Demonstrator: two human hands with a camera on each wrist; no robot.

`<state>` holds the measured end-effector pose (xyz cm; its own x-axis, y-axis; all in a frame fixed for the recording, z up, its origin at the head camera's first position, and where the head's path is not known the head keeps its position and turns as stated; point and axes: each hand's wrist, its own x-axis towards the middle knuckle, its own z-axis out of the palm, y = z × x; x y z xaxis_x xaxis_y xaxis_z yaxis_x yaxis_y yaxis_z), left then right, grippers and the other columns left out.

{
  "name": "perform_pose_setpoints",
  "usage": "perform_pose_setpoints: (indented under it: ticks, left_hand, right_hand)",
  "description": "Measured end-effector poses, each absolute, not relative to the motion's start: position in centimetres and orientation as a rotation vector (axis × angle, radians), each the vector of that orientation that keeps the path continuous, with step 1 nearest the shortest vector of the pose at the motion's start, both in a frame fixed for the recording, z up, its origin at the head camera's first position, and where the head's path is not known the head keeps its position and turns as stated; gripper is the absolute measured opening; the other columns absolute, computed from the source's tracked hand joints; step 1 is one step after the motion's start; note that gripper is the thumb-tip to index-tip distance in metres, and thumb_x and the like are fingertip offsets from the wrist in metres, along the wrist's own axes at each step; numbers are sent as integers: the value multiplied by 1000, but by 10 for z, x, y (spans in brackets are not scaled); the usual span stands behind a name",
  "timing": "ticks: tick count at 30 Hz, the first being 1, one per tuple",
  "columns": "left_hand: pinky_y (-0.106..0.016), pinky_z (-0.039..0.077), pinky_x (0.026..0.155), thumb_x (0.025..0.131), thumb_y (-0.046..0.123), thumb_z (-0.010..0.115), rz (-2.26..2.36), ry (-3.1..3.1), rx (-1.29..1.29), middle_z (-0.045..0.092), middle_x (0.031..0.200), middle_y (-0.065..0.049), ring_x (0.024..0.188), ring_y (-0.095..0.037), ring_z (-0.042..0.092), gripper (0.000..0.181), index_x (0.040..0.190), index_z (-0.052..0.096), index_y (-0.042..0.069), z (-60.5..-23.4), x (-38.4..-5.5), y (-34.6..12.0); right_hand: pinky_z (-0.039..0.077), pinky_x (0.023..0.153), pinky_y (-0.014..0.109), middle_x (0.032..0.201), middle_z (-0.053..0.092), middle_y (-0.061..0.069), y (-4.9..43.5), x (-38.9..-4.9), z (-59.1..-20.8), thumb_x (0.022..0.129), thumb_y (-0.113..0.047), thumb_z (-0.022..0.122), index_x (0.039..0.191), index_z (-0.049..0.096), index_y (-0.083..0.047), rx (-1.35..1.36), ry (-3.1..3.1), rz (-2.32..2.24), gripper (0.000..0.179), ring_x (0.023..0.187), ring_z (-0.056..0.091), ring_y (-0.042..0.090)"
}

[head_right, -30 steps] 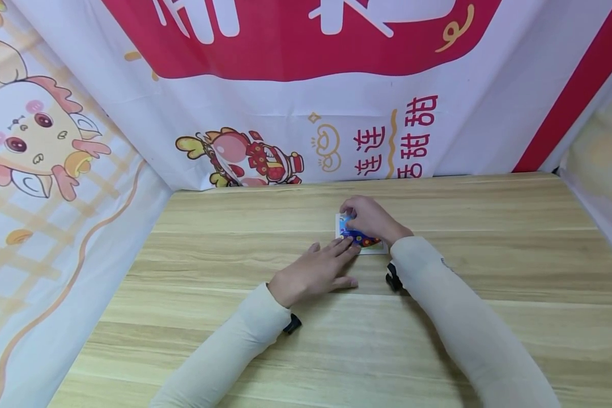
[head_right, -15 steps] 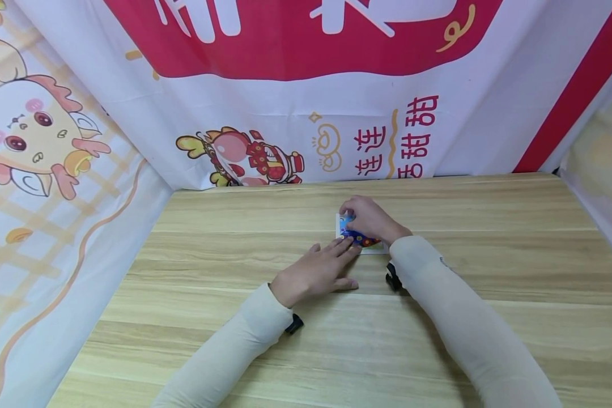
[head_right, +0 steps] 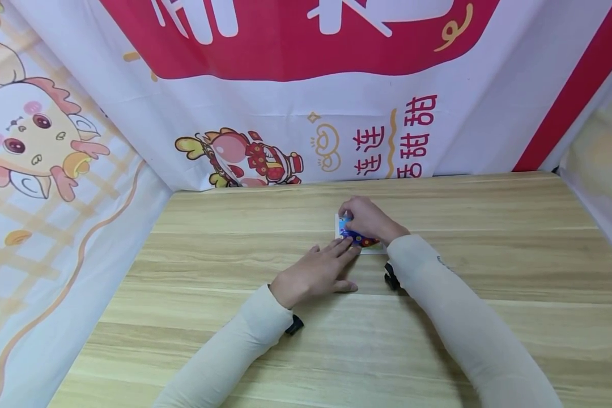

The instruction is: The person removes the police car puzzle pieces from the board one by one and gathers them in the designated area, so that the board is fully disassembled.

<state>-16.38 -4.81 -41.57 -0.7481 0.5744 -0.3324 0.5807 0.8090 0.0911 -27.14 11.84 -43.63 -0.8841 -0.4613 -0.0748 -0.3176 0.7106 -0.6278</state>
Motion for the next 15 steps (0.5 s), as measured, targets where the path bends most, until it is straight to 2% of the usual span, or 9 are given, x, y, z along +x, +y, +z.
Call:
perform_pose_setpoints:
  ticks: [5,15]
  left_hand:
    - [-57,34,124,101,59,59,-18,2641,876,18,177,-4,163,-23,20,81,167,29,21,-415,-163,-48]
    - [-57,34,124,100,60,61,-6,2645,874,17,177,-3,163,-23,20,83,167,29,22,-415,-162,-48]
  right_hand:
    - [53,101,51,119,68,20,117,-271,-436,94,0,72,124,71,2,-599,2688,-914,30,112,65,35]
    - [51,105,53,118,65,24,115,-274,-438,91,4,71,115,70,7,-669,2714,-903,24,114,63,39]
